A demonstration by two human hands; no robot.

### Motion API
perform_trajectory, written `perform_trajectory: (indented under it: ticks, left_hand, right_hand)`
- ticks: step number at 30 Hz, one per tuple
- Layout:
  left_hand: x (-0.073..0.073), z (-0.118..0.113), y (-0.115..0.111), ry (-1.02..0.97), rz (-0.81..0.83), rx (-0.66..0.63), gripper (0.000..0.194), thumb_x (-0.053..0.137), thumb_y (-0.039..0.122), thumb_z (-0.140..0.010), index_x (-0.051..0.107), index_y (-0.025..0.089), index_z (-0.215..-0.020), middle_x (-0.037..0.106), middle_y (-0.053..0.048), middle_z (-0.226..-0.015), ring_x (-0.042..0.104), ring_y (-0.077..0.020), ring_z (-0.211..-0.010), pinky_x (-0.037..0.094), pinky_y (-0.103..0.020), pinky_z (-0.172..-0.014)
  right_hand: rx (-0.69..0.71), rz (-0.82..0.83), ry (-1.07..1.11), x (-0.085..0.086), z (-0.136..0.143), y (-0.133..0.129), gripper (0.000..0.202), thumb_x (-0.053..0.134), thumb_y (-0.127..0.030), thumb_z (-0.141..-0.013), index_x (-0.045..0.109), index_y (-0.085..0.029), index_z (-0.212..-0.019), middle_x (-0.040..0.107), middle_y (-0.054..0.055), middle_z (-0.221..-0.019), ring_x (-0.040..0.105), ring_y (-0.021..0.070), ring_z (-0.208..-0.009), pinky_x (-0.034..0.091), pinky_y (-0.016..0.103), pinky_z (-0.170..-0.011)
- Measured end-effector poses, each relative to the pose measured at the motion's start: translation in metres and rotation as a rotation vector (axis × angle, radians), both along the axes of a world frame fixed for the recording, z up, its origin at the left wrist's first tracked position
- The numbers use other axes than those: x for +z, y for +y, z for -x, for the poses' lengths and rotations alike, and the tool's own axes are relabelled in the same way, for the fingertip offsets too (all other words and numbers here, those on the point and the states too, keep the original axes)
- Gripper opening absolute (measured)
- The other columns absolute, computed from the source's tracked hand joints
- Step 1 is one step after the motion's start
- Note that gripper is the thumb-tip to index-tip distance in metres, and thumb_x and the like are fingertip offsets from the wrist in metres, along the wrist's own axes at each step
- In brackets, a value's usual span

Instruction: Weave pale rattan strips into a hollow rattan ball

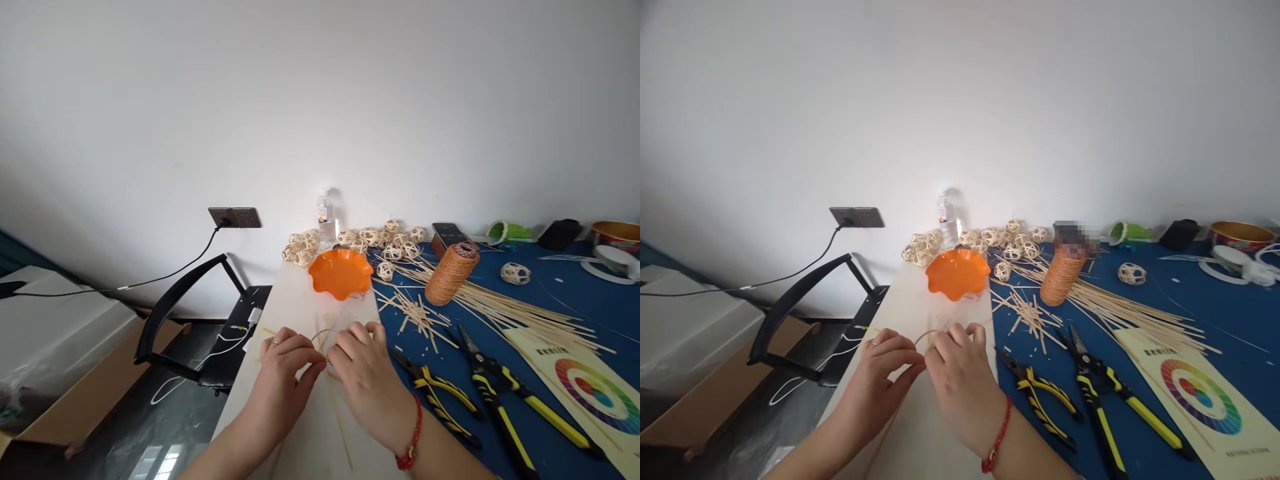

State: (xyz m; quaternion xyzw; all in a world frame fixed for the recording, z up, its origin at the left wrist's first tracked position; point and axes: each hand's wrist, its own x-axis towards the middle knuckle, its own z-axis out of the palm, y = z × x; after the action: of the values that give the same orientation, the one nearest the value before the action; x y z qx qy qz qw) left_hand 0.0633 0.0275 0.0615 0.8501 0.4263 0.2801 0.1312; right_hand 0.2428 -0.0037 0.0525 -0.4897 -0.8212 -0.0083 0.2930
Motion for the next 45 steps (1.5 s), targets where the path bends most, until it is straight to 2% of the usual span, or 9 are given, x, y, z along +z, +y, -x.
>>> perform_trajectory:
  ticks: [5,8,11,16,19,24,32,39,45]
  left_hand:
    - [0.002,-0.013,0.007,-0.054,-0.025,0.038,0.016,0.065,0.016,-0.087,0.072,0.022,-0.073,0.073,-0.003,-0.078,0.058,-0.0233,-0.081,0.038,-0.037,-0.072]
    - [0.007,-0.022,0.013,-0.117,-0.048,0.064,0.016,0.064,0.019,-0.087,0.073,0.023,-0.074,0.073,-0.004,-0.078,0.059,-0.0236,-0.082,0.041,-0.038,-0.072]
    - [0.013,-0.027,0.019,-0.229,-0.034,0.086,0.015,0.065,0.021,-0.086,0.074,0.024,-0.074,0.073,-0.003,-0.077,0.06,-0.0231,-0.081,0.045,-0.038,-0.073]
    - [0.012,-0.03,0.021,-0.443,0.142,0.139,0.013,0.07,0.028,-0.082,0.074,0.024,-0.071,0.072,-0.002,-0.075,0.062,-0.0223,-0.08,0.05,-0.036,-0.074]
    - [0.007,-0.031,0.019,-0.542,0.34,0.188,0.017,0.073,0.037,-0.08,0.075,0.023,-0.071,0.07,-0.004,-0.079,0.062,-0.0216,-0.079,0.048,-0.034,-0.072]
    - [0.002,-0.03,0.015,-0.751,0.599,0.225,0.027,0.079,0.046,-0.074,0.074,0.02,-0.071,0.064,-0.003,-0.08,0.053,-0.0176,-0.075,0.039,-0.029,-0.069]
    - [0.001,-0.029,0.012,-1.151,0.909,0.069,0.027,0.085,0.038,-0.071,0.069,0.017,-0.066,0.055,0.002,-0.072,0.044,-0.0131,-0.074,0.033,-0.025,-0.075]
    - [-0.001,-0.026,0.01,-1.252,1.079,0.081,0.032,0.09,0.041,-0.065,0.07,0.016,-0.065,0.056,0.001,-0.07,0.042,-0.0125,-0.073,0.031,-0.025,-0.074]
    - [-0.005,-0.026,0.013,-1.303,1.129,0.119,0.03,0.093,0.036,-0.06,0.071,0.015,-0.067,0.059,0.0,-0.073,0.041,-0.0107,-0.071,0.031,-0.023,-0.07]
  right_hand:
    - [-0.096,-0.034,0.01,0.009,-0.005,0.002,0.02,0.057,-0.002,-0.088,0.061,-0.022,-0.086,0.06,0.002,-0.087,0.048,0.0203,-0.091,0.032,0.042,-0.086]
    - [-0.181,-0.035,0.14,0.019,-0.015,0.001,0.022,0.06,-0.01,-0.091,0.065,-0.026,-0.105,0.063,0.004,-0.103,0.051,0.0231,-0.102,0.034,0.044,-0.092]
    - [-0.278,-0.088,0.264,0.025,-0.044,0.002,0.032,0.06,-0.017,-0.093,0.062,-0.028,-0.123,0.063,0.007,-0.113,0.054,0.0256,-0.108,0.039,0.044,-0.092]
    - [-0.518,-0.051,0.33,0.02,-0.118,0.008,0.014,0.053,-0.024,-0.096,0.067,-0.021,-0.098,0.068,0.009,-0.099,0.061,0.0251,-0.097,0.048,0.041,-0.086]
    - [-0.546,0.073,0.242,0.011,-0.139,0.015,0.016,0.055,-0.02,-0.094,0.067,-0.021,-0.084,0.068,0.006,-0.088,0.062,0.0222,-0.085,0.047,0.035,-0.076]
    - [-0.572,0.295,0.004,-0.008,-0.122,0.03,0.016,0.065,-0.01,-0.083,0.068,-0.021,-0.073,0.069,0.003,-0.083,0.061,0.0232,-0.087,0.034,0.031,-0.067]
    - [-0.569,0.449,-0.228,-0.028,-0.11,0.039,0.018,0.06,-0.008,-0.086,0.068,-0.02,-0.076,0.07,0.006,-0.092,0.057,0.0267,-0.099,0.024,0.032,-0.066]
    - [-0.578,0.446,-0.274,-0.033,-0.105,0.039,0.034,0.042,0.005,-0.086,0.067,-0.018,-0.078,0.07,0.01,-0.095,0.056,0.0265,-0.1,0.024,0.034,-0.068]
    - [-0.602,0.401,-0.188,-0.03,-0.106,0.034,0.029,0.042,0.002,-0.087,0.064,-0.017,-0.08,0.07,0.011,-0.092,0.059,0.0289,-0.096,0.029,0.035,-0.07]
